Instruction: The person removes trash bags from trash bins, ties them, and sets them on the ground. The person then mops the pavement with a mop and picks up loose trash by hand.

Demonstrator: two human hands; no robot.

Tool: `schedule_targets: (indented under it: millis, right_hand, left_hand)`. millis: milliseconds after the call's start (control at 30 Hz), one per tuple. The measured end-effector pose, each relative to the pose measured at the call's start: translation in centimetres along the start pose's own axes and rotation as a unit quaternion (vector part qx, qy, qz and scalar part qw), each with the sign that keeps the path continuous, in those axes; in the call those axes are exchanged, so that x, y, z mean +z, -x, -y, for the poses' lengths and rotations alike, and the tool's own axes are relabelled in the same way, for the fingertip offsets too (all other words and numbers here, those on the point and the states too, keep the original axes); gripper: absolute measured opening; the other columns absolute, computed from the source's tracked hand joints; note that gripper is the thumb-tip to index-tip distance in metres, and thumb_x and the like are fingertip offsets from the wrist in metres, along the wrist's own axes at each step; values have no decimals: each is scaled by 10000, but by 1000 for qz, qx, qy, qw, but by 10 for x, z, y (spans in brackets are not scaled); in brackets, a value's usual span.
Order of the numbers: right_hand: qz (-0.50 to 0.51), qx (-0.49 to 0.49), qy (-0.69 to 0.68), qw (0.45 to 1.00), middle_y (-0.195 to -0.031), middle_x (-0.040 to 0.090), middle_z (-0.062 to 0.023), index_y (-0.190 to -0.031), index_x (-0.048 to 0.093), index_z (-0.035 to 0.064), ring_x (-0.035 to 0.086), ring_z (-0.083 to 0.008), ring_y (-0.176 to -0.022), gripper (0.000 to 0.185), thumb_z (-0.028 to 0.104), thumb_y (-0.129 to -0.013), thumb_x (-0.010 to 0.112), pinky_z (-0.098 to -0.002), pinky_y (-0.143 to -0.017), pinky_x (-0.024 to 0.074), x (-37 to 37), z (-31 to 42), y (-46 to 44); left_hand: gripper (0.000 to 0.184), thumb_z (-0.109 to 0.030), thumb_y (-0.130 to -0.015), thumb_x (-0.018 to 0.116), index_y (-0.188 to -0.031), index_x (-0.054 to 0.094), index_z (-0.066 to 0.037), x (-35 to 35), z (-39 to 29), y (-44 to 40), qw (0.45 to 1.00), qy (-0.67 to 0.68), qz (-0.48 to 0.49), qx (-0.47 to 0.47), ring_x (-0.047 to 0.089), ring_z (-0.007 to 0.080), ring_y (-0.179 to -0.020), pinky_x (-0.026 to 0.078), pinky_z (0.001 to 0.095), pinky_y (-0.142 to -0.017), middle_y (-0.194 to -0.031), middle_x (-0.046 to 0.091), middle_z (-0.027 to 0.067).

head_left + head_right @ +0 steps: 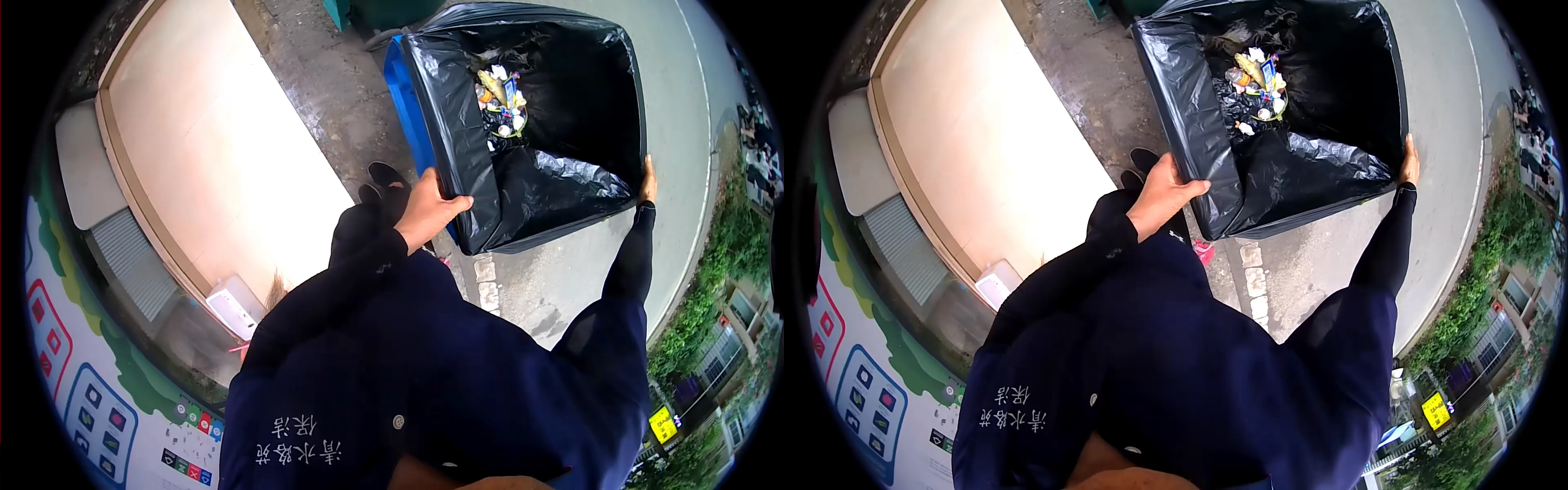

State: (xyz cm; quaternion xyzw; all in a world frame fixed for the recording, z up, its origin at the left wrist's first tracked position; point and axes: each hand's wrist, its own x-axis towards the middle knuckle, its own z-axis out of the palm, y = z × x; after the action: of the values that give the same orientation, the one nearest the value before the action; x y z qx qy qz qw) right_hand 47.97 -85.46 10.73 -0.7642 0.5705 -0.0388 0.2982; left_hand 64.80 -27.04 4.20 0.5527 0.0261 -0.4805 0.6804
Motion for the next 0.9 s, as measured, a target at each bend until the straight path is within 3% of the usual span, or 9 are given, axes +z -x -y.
schedule_targets:
  millis: [133,267,367,400,533,567,633,800,900]
  right_hand:
    - [-35,49,-33,998,-1415,500,-155,-1390,488,2,469,-251,-1297,850,672,-868,515,-336,-1087,328,17,22,32]
    - [-43,4,237,971,-1117,677,-142,-1190,658,1,603,-248,-1069,874,771,-822,470,-343,-914,421,-4,73,84]
    - [106,75,100,986,-1103,682,-64,-1159,686,61,601,-143,-1029,818,776,-828,468,-275,-851,401,-16,67,61]
    - [170,78,-6,982,-1293,599,-74,-1320,575,37,531,-163,-1190,798,697,-883,474,-292,-985,365,-6,100,82]
    - [161,82,-148,972,-1535,328,-65,-1487,327,12,325,-177,-1386,802,599,-956,450,-305,-1144,219,8,104,64]
    - [146,59,-180,971,-1467,435,-71,-1459,385,16,441,-191,-1312,768,597,-960,440,-305,-1105,313,13,100,60]
    - [295,134,-254,911,-1262,605,-79,-1389,470,41,620,-211,-1083,690,587,-971,412,-318,-954,483,25,124,73]
    - [224,110,-239,939,-1273,590,-88,-1375,482,32,588,-218,-1116,780,649,-899,511,-337,-976,459,30,164,122]
    - [216,111,-225,944,-1140,646,-89,-1225,571,-23,623,-204,-1028,785,666,-849,585,-313,-913,494,3,208,145]
  left_hand:
    - [279,-100,-778,709,-993,607,45,-3,-27,8,994,78,-23,-69,618,148,-818,482,284,-733,-861,657,73]
    - [169,-34,-749,668,-904,632,21,-27,-13,14,954,209,-81,-198,604,143,-714,466,269,-662,-794,630,39]
    - [138,23,-729,629,-866,613,8,-59,-18,27,942,229,-128,-210,603,142,-690,467,262,-640,-776,615,38]
    - [138,23,-729,629,-866,613,8,-60,-17,31,941,227,-134,-212,603,142,-690,467,262,-640,-776,615,38]
    - [194,54,-715,571,-900,625,30,-43,-15,35,927,291,-142,-192,624,165,-746,501,280,-696,-826,645,69]
    - [202,54,-711,575,-905,628,35,-41,-17,33,925,304,-132,-185,626,170,-760,503,283,-706,-831,649,74]
    - [213,55,-701,584,-909,630,44,-55,-28,40,926,306,-163,-152,633,181,-761,511,294,-703,-834,654,84]
    - [216,47,-671,630,-882,604,78,-104,-92,28,913,314,-254,-57,616,212,-634,499,339,-567,-839,640,124]
    - [135,12,-714,645,-845,639,42,-128,-156,56,928,268,-258,-27,636,220,-665,536,326,-649,-810,660,127]
